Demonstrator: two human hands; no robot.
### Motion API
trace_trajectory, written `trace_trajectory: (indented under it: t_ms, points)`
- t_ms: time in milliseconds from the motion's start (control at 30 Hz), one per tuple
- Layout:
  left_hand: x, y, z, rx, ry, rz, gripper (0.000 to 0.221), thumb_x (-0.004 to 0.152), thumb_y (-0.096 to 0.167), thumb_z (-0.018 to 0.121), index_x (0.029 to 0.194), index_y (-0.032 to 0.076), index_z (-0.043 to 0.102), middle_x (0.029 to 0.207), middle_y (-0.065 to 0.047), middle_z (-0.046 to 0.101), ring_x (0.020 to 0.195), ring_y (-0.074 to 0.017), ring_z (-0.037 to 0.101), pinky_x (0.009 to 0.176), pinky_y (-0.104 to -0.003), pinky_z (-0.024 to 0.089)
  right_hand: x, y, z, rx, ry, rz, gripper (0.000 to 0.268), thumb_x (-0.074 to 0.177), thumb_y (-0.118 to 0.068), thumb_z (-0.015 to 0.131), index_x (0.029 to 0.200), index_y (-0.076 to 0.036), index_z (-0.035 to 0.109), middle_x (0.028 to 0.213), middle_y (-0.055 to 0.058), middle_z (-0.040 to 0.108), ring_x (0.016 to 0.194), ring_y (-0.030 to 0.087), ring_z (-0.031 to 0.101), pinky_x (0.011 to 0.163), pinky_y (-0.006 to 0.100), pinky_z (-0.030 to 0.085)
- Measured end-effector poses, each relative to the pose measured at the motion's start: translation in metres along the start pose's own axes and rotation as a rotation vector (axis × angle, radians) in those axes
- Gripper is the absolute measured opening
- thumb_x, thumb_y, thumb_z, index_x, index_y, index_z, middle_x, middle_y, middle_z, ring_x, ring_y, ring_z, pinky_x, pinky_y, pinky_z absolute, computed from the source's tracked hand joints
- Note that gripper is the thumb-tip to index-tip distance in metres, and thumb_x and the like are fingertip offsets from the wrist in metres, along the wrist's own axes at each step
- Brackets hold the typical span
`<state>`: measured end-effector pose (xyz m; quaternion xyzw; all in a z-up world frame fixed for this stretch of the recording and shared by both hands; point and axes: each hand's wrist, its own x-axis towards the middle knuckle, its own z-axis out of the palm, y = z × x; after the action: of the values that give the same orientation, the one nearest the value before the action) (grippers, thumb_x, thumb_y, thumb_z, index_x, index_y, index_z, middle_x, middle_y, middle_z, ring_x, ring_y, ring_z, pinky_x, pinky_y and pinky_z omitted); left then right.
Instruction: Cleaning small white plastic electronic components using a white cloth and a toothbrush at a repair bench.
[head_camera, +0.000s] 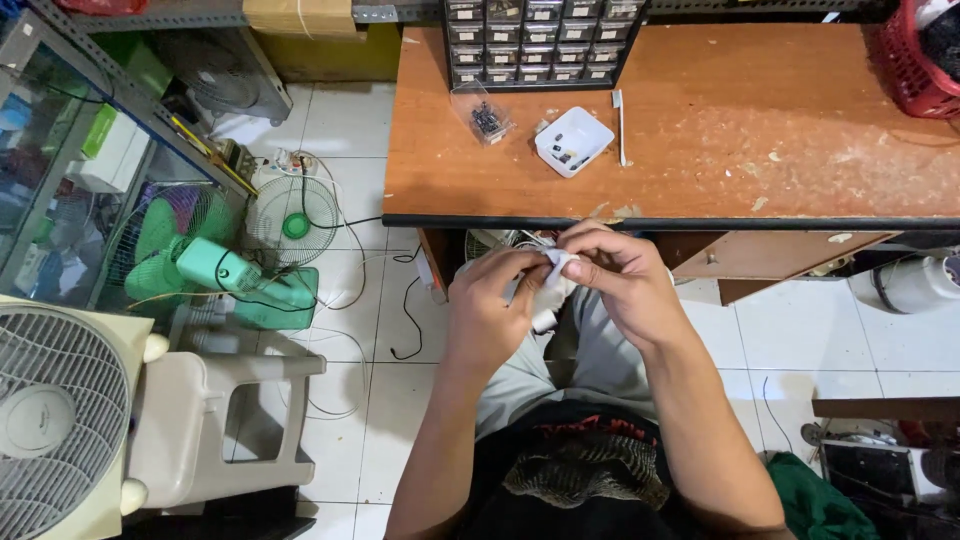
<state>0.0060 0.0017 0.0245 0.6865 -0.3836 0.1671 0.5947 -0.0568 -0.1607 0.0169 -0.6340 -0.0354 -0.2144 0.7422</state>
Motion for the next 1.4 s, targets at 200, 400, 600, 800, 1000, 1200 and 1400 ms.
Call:
trace_trajectory:
  t_ms: [200, 400, 600, 800, 1000, 1200, 1400]
  points:
    - [-0.003, -0.001, 0.000, 0.029, 0.028, 0.037, 0.006, 0.089, 0.008, 0.080, 0.091, 0.013, 0.076, 0.081, -0.002, 0.073, 0.077, -0.0254, 0.074, 0.073, -0.035, 0.060, -0.003, -0.016, 0.016, 0.229, 0.050, 0.094, 0.007, 0.089, 0.006, 0.067, 0.089, 0.010, 0.072, 0.085, 0.016, 0.060, 0.082, 0.017, 0.056, 0.071, 0.025, 0.045]
    - [0.003, 0.013, -0.016, 0.034, 0.030, -0.040, 0.007, 0.088, 0.003, 0.078, 0.090, 0.009, 0.076, 0.077, -0.007, 0.073, 0.073, -0.0298, 0.073, 0.068, -0.038, 0.059, -0.002, -0.010, 0.023, 0.094, 0.038, 0.028, 0.011, 0.088, 0.004, 0.071, 0.096, 0.012, 0.074, 0.087, 0.019, 0.066, 0.082, 0.020, 0.061, 0.074, 0.031, 0.050]
    - [-0.002, 0.014, -0.023, 0.034, -0.022, -0.087, 0.009, 0.085, 0.002, 0.079, 0.090, 0.010, 0.076, 0.077, -0.007, 0.073, 0.074, -0.0304, 0.073, 0.070, -0.038, 0.060, -0.006, -0.022, 0.024, -0.259, 0.028, -0.069, 0.011, 0.078, 0.001, 0.082, 0.088, 0.006, 0.079, 0.079, 0.013, 0.068, 0.071, 0.012, 0.052, 0.067, 0.028, 0.045]
    - [-0.002, 0.022, -0.037, -0.022, -0.114, -0.111, 0.007, 0.087, 0.004, 0.078, 0.090, 0.010, 0.076, 0.077, -0.007, 0.074, 0.075, -0.0296, 0.074, 0.068, -0.038, 0.060, -0.012, -0.016, 0.029, 0.189, 0.037, 0.143, 0.008, 0.085, 0.007, 0.070, 0.089, 0.012, 0.074, 0.076, 0.015, 0.061, 0.071, 0.014, 0.053, 0.063, 0.025, 0.045]
    - [-0.003, 0.026, -0.049, -0.047, -0.110, -0.202, 0.006, 0.088, 0.003, 0.076, 0.092, 0.008, 0.077, 0.077, -0.010, 0.074, 0.075, -0.0303, 0.074, 0.068, -0.038, 0.059, -0.017, -0.003, 0.035, 0.256, 0.034, 0.140, 0.009, 0.088, 0.007, 0.068, 0.093, 0.015, 0.072, 0.081, 0.017, 0.062, 0.073, 0.018, 0.060, 0.063, 0.028, 0.050]
    - [-0.006, 0.029, -0.057, 0.037, -0.140, -0.182, 0.005, 0.088, 0.005, 0.076, 0.089, 0.010, 0.076, 0.077, -0.007, 0.074, 0.076, -0.0286, 0.074, 0.073, -0.037, 0.059, -0.015, -0.015, 0.040, -0.048, -0.053, 0.058, 0.015, 0.079, 0.008, 0.078, 0.093, 0.012, 0.075, 0.083, 0.020, 0.067, 0.078, 0.017, 0.061, 0.066, 0.027, 0.048]
    - [-0.008, 0.025, -0.053, -0.028, -0.181, -0.217, 0.003, 0.089, 0.009, 0.076, 0.090, 0.011, 0.076, 0.078, -0.006, 0.075, 0.078, -0.0271, 0.075, 0.071, -0.035, 0.060, -0.012, 0.003, 0.026, 0.285, -0.048, 0.226, 0.008, 0.087, 0.005, 0.068, 0.087, 0.012, 0.072, 0.079, 0.015, 0.063, 0.074, 0.019, 0.063, 0.066, 0.029, 0.051]
